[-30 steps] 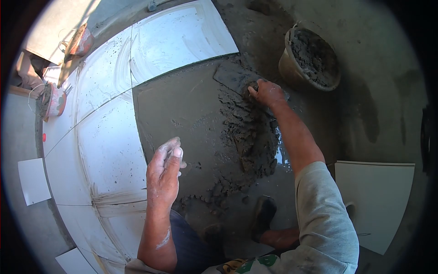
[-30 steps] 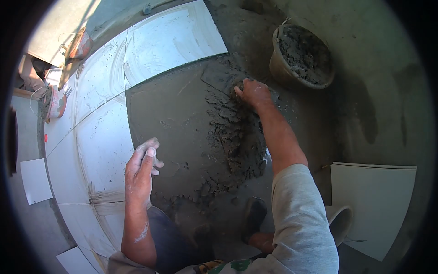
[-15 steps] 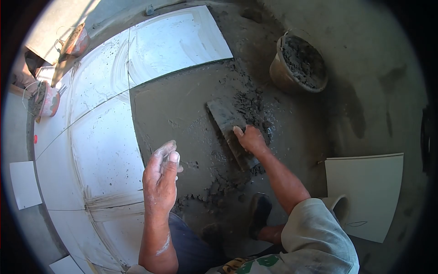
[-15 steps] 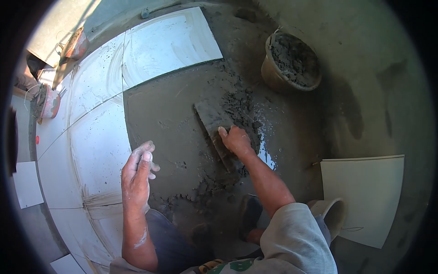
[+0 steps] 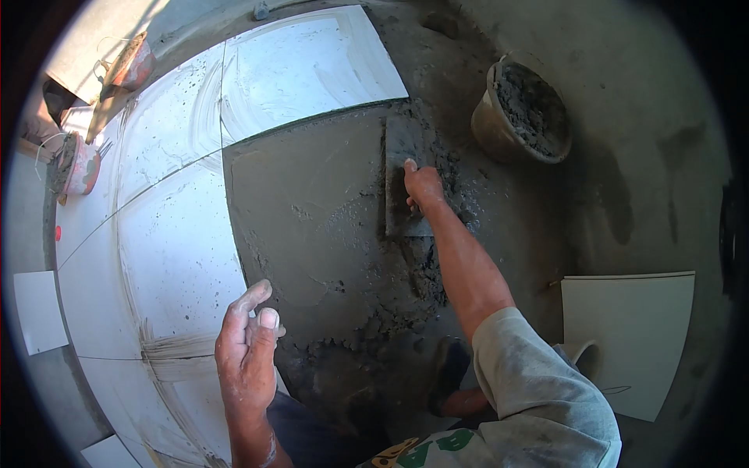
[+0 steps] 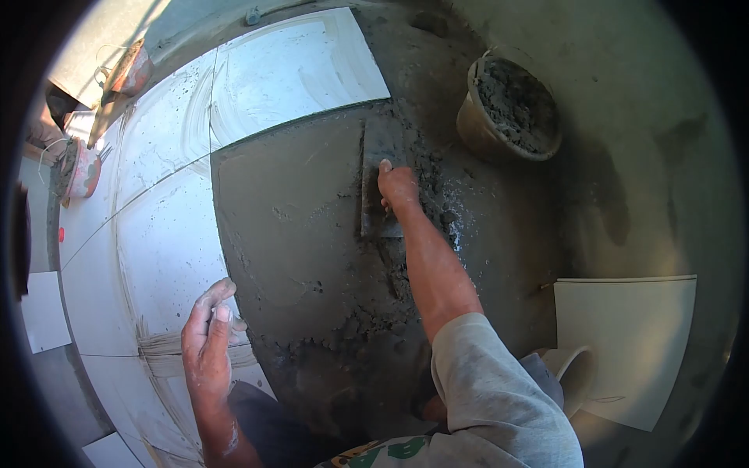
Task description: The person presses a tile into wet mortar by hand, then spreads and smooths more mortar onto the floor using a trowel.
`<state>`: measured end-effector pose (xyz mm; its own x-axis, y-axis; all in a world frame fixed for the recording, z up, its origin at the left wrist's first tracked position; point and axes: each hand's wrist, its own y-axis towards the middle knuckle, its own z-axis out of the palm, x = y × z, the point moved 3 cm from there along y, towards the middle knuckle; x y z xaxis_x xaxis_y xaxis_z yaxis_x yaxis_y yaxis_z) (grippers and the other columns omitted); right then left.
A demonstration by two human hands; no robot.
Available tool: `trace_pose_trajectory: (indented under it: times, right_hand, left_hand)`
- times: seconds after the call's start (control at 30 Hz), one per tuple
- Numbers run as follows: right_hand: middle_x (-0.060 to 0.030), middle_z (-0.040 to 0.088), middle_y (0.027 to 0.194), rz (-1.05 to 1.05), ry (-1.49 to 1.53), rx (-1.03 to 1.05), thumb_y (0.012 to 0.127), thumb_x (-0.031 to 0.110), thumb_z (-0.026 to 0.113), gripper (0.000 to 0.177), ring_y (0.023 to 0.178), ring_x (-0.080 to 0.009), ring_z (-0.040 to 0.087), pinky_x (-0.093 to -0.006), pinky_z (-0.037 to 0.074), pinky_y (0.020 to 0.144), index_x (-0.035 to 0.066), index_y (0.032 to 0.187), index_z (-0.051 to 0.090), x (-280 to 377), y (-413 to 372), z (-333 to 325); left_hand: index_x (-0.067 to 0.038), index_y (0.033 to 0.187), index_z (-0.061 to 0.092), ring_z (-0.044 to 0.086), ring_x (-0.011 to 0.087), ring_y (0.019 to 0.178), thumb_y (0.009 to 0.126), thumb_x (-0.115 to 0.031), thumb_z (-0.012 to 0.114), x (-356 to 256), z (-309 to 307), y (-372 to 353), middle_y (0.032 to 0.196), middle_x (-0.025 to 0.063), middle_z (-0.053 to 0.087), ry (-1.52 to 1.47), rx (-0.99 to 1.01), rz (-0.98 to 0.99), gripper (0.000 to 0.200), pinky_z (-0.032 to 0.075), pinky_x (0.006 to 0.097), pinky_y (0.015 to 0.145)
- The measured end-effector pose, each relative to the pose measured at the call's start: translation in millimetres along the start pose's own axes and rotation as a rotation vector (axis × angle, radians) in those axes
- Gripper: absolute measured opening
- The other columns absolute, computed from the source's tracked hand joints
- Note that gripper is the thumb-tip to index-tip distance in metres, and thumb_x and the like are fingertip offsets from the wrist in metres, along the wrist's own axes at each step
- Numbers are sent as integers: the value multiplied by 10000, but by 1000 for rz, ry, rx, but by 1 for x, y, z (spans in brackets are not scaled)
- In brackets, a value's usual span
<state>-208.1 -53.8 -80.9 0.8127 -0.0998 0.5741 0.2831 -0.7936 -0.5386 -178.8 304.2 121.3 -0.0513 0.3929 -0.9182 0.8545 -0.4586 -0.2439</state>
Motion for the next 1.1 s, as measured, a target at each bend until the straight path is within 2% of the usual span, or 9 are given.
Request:
trace_pose_trajectory:
  times: [0.27, 0.3, 0.37, 0.4, 0.53, 0.67, 0.77, 0.87, 1.1]
  right_hand:
    - [-215, 687, 740, -92, -97, 119, 953, 448, 486, 594, 596, -314, 691, -424, 560, 670, -122, 958, 650, 16, -2, 33]
    - [-211, 689, 740, -128, -164, 178, 956, 452, 474, 593, 613, -322, 693, -425, 559, 691, -113, 968, 651, 22, -17, 33]
    - [-214, 694, 774, -201, -272, 296, 961, 464, 456, 592, 706, -342, 699, -438, 550, 750, -94, 995, 651, 25, -46, 39]
    - [-221, 697, 809, -231, -316, 360, 962, 473, 450, 592, 783, -356, 703, -448, 543, 788, -83, 1012, 649, 19, -56, 44]
    - [-245, 690, 948, -329, -404, 321, 954, 484, 468, 596, 957, -404, 662, -475, 508, 873, -77, 1089, 620, -11, -74, 49]
    - [-313, 633, 1075, -331, -362, 20, 943, 488, 494, 617, 1060, -473, 589, -504, 467, 930, -75, 1185, 558, -31, -54, 1]
    - [-293, 665, 965, -249, -259, -66, 941, 483, 502, 614, 902, -422, 667, -479, 530, 802, -82, 1176, 555, -47, -22, -21]
    - [-197, 671, 739, -94, -105, -157, 942, 455, 521, 604, 507, -262, 646, -385, 519, 490, -113, 1145, 548, -42, -36, -40]
    - [-221, 663, 713, -60, -119, 2, 944, 465, 511, 612, 546, -289, 663, -417, 535, 550, -115, 1135, 555, -54, -54, -10]
  left_hand:
    - [37, 1213, 579, 576, 124, 763, 959, -250, 598, 2, 7, -15, 1180, 183, 618, 38, 50, 112, 384, 490, 283, 680]
    - [37, 1213, 579, 576, 124, 763, 959, -250, 598, -2, 12, -14, 1180, 183, 618, 40, 50, 120, 384, 490, 283, 680]
    - [40, 1264, 554, 602, 194, 967, 961, -276, 581, -9, 25, -12, 1221, 167, 608, 146, 180, 81, 439, 520, 306, 796]
    - [40, 1210, 576, 595, 167, 769, 950, -259, 610, -13, 32, -9, 1156, 197, 612, 170, 168, 194, 398, 496, 293, 683]
    - [37, 1216, 577, 597, 179, 762, 936, -263, 627, -7, 41, -6, 1130, 199, 613, 316, 203, 330, 414, 494, 298, 670]
    - [39, 1223, 574, 586, 155, 750, 927, -248, 637, -14, 27, -20, 1124, 204, 614, 299, 233, 243, 417, 485, 287, 642]
    - [45, 1219, 576, 571, 130, 723, 919, -228, 647, -13, 17, -25, 1139, 212, 612, 229, 211, 172, 412, 476, 279, 610]
    - [49, 1213, 580, 563, 118, 704, 916, -224, 651, -16, 15, -26, 1160, 210, 611, 194, 214, 137, 411, 473, 275, 598]
    - [47, 1222, 576, 567, 122, 700, 919, -245, 649, -6, 15, -23, 1143, 197, 616, 195, 243, 196, 427, 479, 275, 601]
